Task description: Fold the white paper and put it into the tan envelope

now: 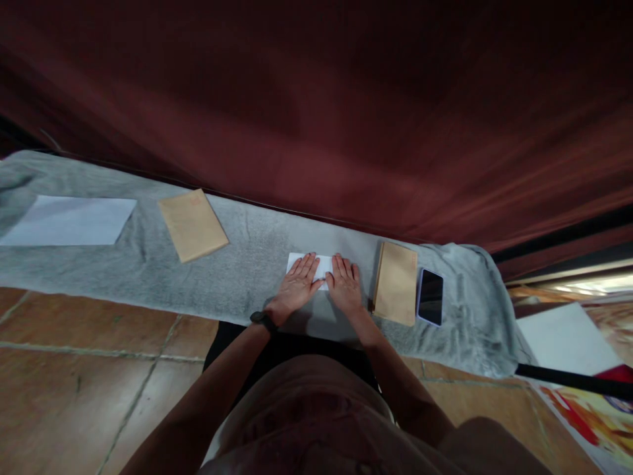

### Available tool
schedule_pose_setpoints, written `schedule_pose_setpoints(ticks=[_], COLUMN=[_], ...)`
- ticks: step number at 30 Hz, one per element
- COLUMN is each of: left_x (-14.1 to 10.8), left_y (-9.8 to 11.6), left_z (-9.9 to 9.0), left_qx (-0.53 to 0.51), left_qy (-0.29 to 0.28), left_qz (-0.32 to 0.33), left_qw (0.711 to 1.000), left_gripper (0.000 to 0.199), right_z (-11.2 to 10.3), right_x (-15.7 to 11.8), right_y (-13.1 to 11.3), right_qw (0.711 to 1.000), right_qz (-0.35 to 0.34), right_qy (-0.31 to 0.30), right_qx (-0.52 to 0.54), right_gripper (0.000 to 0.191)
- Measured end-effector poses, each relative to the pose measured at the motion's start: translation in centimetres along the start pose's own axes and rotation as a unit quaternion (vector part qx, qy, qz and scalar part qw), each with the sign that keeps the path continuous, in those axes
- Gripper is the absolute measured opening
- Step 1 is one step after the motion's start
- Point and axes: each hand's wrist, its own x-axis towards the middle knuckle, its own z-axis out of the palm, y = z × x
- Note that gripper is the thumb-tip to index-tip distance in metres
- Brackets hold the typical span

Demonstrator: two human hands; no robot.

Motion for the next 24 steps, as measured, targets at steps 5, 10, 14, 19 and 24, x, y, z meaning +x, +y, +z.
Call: schedule_pose_setpoints(ticks=[5, 10, 14, 19, 24], left_x=[-0.4, -0.9, -1.2, -1.3, -1.4], left_y=[-1.1, -1.9, -2.3, -2.3, -2.4], left_z=[-0.4, -0.2, 0.1, 0.2, -0.1], left_qx=[0.011, 0.017, 0.016, 0.022, 0.031], left_qy=[0.008, 0.023, 0.047, 0.05, 0.032], left_qz=[-0.026, -0.061, -0.085, -0.087, -0.082], left_qw=[1.0, 0.998, 0.995, 0.995, 0.996], left_gripper=[0.072, 0.075, 0.077, 0.073, 0.067], right_z=[0.0, 0.0, 0.2, 0.9, 2.1], right_x=[0.0, -0.1, 0.0, 0.0, -0.6], right_y=[-0.1, 0.0, -0.1, -2.3, -5.4], right_qw=[1.0, 1.0, 1.0, 0.999, 0.997], right_qz=[0.001, 0.0, 0.009, 0.012, -0.05], right_qy=[0.0, 0.002, 0.007, 0.029, 0.006], right_qx=[-0.002, -0.003, -0.001, 0.012, 0.05], right_gripper=[0.058, 0.057, 0.056, 0.056, 0.054])
